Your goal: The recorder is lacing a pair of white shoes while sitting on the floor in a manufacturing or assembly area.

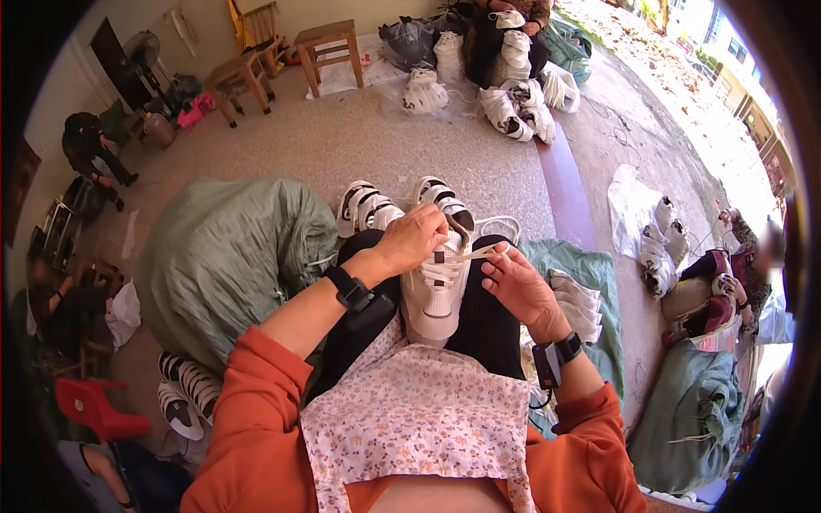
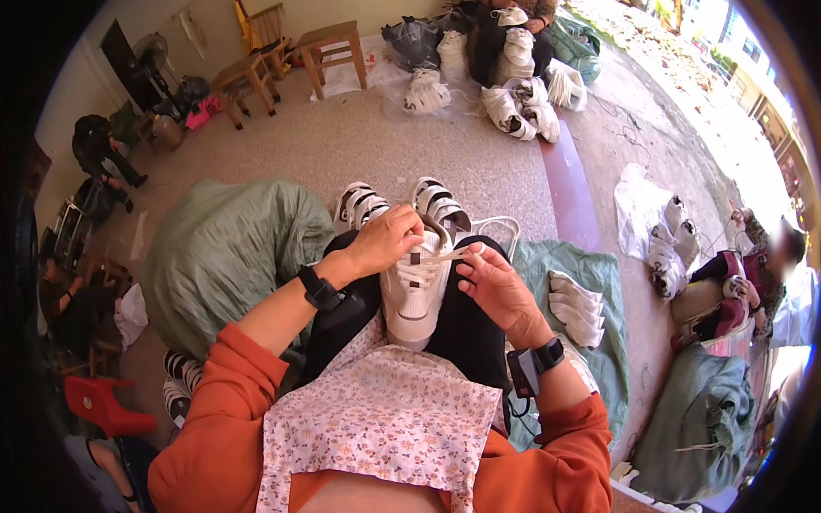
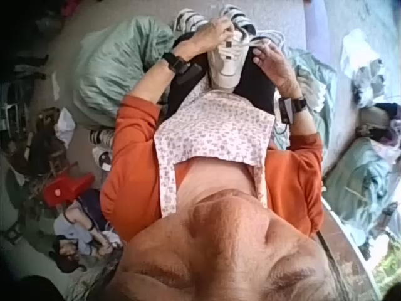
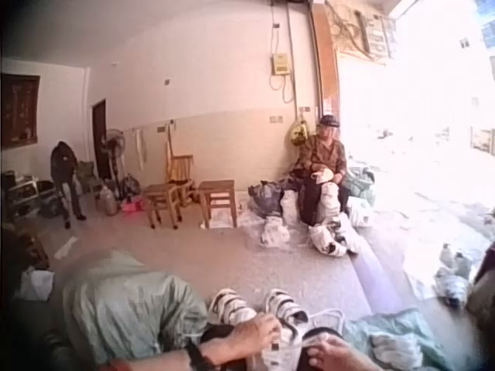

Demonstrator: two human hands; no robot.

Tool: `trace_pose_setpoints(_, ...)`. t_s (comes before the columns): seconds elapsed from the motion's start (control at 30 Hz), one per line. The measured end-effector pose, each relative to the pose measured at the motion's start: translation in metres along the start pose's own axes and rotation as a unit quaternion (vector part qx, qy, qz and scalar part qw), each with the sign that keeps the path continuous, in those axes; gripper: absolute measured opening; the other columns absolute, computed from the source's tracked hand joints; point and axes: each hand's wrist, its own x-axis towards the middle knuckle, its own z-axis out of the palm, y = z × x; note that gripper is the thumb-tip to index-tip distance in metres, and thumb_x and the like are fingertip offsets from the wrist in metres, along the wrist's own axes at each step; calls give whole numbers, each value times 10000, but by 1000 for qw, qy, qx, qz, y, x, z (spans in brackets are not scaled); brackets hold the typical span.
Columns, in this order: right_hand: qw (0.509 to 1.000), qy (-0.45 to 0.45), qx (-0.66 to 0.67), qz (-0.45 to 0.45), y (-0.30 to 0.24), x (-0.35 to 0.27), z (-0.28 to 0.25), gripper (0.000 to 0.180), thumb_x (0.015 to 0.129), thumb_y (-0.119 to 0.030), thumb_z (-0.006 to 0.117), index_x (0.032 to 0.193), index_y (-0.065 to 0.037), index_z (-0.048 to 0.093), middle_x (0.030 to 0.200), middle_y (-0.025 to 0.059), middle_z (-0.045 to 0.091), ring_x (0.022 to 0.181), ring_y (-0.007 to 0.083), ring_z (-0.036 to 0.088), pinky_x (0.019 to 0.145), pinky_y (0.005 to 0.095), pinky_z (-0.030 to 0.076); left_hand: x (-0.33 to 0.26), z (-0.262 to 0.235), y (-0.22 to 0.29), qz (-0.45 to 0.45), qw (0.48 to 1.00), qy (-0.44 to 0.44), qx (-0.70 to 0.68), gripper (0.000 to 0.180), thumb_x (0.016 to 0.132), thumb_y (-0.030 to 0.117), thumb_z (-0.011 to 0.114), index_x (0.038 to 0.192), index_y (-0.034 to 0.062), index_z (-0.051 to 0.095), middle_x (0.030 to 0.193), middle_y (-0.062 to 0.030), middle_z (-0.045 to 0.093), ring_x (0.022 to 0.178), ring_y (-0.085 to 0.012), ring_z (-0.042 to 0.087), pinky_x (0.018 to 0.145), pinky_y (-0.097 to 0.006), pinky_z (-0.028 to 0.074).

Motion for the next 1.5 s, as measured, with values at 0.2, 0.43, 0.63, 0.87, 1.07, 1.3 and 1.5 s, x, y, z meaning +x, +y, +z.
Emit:
trace_pose_setpoints(0.2,993,44,112,-4,12,4,-9,218,942,-167,589,1153,-113,576,963,-5,638,894,140,619,769,308,498,-1,-7,8,26,999,-31,21,157,818,177,646,884,59,566,945,-96,549,932,-294,556,809,-393,459)
trace_pose_setpoints(0.43,983,72,166,45,20,6,-22,209,953,-130,553,1150,-67,575,900,6,633,773,140,617,686,277,524,0,-5,2,37,994,-57,85,158,810,193,645,843,52,581,943,-99,531,965,-292,547,811,-391,463)
trace_pose_setpoints(0.63,988,124,59,67,12,5,0,198,949,-123,546,1128,-39,567,964,51,654,804,158,647,678,274,549,0,-69,-13,-12,958,88,272,131,817,139,655,838,47,564,935,-87,530,896,-291,564,740,-413,483)
trace_pose_setpoints(0.87,902,140,-393,-108,-6,28,6,194,930,-180,592,1075,-53,612,1034,56,659,827,156,640,702,290,527,-62,-64,0,-125,975,184,-26,165,911,190,630,859,34,615,714,-7,582,617,-122,536,560,-287,450)
trace_pose_setpoints(1.07,682,-15,-692,-236,-11,62,34,188,903,-229,623,950,-50,656,921,63,635,934,209,587,742,345,468,-108,-23,29,-387,724,-110,-560,438,944,262,605,1293,63,431,801,-10,585,571,-76,550,426,-194,398)
trace_pose_setpoints(1.3,549,-89,-792,-253,-3,89,33,151,856,-204,589,840,-55,605,759,121,626,767,321,593,737,403,470,-94,-11,25,-254,748,-1,-613,641,923,191,631,1434,102,254,873,-29,554,631,-81,547,477,-194,405)
trace_pose_setpoints(1.5,758,79,-634,-132,6,102,31,186,944,-209,531,902,-30,565,678,77,618,620,201,589,665,319,473,-67,-8,23,-251,774,-112,-570,471,977,273,546,1365,51,397,660,4,571,470,-49,475,425,-171,365)
